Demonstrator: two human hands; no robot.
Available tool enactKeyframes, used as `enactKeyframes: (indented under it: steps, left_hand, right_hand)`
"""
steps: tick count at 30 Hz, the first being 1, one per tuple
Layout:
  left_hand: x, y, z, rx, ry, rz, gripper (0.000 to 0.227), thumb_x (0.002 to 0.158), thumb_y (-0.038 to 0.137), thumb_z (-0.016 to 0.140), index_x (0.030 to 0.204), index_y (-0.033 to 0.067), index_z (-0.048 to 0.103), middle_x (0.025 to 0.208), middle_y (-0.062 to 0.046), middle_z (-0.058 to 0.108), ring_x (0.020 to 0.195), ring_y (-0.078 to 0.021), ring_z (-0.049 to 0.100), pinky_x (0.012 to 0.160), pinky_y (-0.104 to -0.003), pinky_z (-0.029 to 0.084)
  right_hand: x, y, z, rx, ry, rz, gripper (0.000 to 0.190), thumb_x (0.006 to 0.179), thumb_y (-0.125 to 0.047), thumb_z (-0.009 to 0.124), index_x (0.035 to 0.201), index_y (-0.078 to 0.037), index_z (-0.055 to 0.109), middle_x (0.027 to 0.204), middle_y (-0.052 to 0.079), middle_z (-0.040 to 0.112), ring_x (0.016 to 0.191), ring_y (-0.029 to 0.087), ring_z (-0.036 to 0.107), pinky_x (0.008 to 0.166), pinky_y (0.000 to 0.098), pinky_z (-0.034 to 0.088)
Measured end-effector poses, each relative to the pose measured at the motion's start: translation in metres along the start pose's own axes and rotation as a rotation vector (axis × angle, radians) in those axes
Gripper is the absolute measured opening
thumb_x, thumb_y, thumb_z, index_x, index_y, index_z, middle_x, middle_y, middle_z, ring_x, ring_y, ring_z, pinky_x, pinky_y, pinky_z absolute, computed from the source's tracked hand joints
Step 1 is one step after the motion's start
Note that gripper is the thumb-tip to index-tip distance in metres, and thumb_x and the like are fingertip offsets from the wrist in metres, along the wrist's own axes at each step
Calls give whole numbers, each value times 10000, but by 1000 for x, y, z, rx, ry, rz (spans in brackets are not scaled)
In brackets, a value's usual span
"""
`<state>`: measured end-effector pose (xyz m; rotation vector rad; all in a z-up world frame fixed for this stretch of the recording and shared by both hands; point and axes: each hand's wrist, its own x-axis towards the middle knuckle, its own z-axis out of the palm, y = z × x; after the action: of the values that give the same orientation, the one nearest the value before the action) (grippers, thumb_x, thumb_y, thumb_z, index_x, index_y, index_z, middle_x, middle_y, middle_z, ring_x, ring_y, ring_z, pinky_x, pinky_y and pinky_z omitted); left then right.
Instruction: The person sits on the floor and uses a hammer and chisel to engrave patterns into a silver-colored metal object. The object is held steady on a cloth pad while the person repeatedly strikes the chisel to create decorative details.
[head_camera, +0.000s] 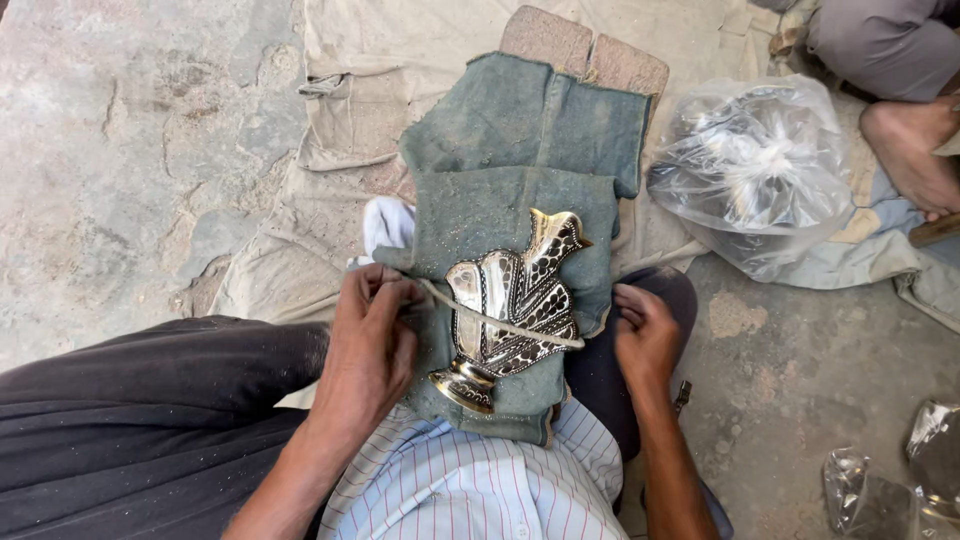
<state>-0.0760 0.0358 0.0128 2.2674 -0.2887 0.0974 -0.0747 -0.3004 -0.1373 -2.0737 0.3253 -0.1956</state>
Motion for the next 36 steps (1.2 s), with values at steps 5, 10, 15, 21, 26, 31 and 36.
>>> enactKeyframes:
  steps: [5, 10, 15, 21, 26, 31, 36]
  left_hand:
    - [-14, 33, -4, -401, -206, -79, 322, 903, -33, 607, 1189, 46, 735, 1222, -168, 600, 1079, -280, 686, 892, -361, 624]
    - [32, 38, 4, -340, -194, 35, 244, 998, 135, 685, 1225, 64, 737, 1178, -119, 778, 1033, -172, 782, 866, -285, 656]
    - [96, 29, 21, -579, -298, -161, 421, 887, 173, 747, 1282, 91, 626, 1022, 10, 756, 846, -72, 759, 657, -235, 654]
    - [112, 34, 37, -400, -381, 100, 425, 906, 207, 782, 1308, 126, 672, 854, 5, 729, 699, -76, 677, 583, -240, 610]
    - [110, 32, 41, -348, -335, 198, 458, 956, 213, 750, 1379, 104, 611, 860, -25, 699, 741, -102, 693, 644, -280, 612]
    - [114, 38, 42, -229, -338, 298, 416, 976, 243, 740, 1354, 127, 612, 885, -23, 696, 779, -134, 718, 665, -306, 633]
    - [119, 30, 44, -286, -398, 276, 423, 982, 283, 715, 1367, 142, 611, 866, -39, 686, 750, -139, 736, 660, -313, 641]
  right_hand:
    - [13, 51, 63, -173, -371, -53, 445, 822, 18, 740, 1256, -22, 649, 1176, 160, 730, 1037, 252, 715, 887, 341, 556]
    - [20, 43, 70, -175, -500, 295, 599, 840, 1, 699, 1420, -47, 560, 1198, 156, 734, 990, 258, 714, 835, 353, 569]
    - [-10, 15, -3, 337, -164, 460, 659, 876, -25, 682, 1510, -20, 505, 1170, 141, 736, 944, 232, 713, 782, 345, 593]
    - [-59, 4, -42, 673, -201, 621, 658, 727, 49, 773, 1328, -31, 519, 913, 92, 685, 832, 210, 698, 738, 394, 628]
    - [-20, -14, -88, 446, -243, 294, 514, 768, 93, 769, 1208, -14, 526, 951, 78, 656, 886, 174, 677, 821, 375, 608]
    - [31, -89, -131, 92, -339, -130, 326, 812, 77, 740, 1103, -18, 626, 988, 89, 703, 896, 144, 712, 816, 335, 641]
    - [64, -136, -141, -539, -386, -113, 360, 809, 77, 806, 1132, -11, 674, 927, 115, 731, 804, 195, 751, 754, 355, 635]
